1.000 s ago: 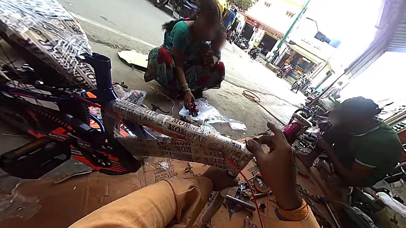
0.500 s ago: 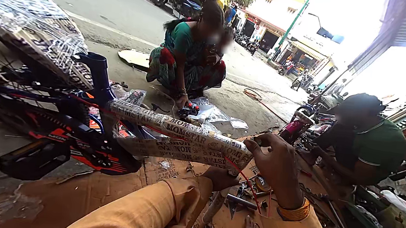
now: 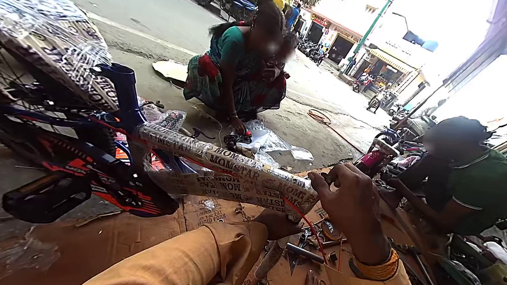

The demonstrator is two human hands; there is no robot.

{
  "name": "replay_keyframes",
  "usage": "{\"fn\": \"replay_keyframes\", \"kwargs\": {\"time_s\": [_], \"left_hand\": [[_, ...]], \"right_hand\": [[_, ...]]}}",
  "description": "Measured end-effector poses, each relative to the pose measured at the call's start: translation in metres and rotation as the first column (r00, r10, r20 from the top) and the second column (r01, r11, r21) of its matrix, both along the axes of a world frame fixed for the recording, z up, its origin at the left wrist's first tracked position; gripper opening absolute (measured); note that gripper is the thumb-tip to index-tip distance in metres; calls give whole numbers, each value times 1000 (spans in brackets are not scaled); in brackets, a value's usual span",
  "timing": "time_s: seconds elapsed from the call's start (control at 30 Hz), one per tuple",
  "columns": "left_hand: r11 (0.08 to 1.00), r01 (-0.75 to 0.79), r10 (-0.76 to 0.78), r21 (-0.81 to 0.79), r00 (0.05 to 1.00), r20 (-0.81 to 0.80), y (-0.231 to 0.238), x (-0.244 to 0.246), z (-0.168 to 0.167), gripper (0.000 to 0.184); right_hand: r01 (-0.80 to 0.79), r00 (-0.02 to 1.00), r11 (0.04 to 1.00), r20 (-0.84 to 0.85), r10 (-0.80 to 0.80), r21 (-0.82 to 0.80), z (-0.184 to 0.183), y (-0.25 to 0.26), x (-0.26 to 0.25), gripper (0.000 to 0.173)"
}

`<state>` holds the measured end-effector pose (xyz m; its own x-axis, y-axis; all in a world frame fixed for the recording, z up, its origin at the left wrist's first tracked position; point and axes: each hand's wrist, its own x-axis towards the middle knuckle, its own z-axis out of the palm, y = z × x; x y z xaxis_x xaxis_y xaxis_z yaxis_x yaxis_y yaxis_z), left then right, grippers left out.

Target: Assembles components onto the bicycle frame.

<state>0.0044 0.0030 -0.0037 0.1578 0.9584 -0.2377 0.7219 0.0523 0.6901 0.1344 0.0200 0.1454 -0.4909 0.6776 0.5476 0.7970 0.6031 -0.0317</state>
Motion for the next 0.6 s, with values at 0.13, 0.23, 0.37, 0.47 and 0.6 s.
{"fn": "replay_keyframes", "kwargs": {"time_s": [0.13,0.23,0.37,0.47,0.6], "left_hand": [[1000,-5,5,6,1000,13,-6,0,11,50],[999,-11,13,-31,997,72,-13,-1,26,49],[999,-23,26,-37,996,80,-14,-2,29,50],[999,-30,31,-27,999,33,-6,0,12,52],[998,-28,28,-64,1000,5,-2,0,4,56]], "right_hand": [[-109,991,984,61,119,-143,10,-2,6,26],[-297,942,920,78,326,-255,19,8,19,21],[-466,880,803,-102,464,-371,18,14,25,34],[-332,943,898,-110,313,-289,12,8,19,59],[-121,987,987,-120,109,-103,3,4,9,70]]}}
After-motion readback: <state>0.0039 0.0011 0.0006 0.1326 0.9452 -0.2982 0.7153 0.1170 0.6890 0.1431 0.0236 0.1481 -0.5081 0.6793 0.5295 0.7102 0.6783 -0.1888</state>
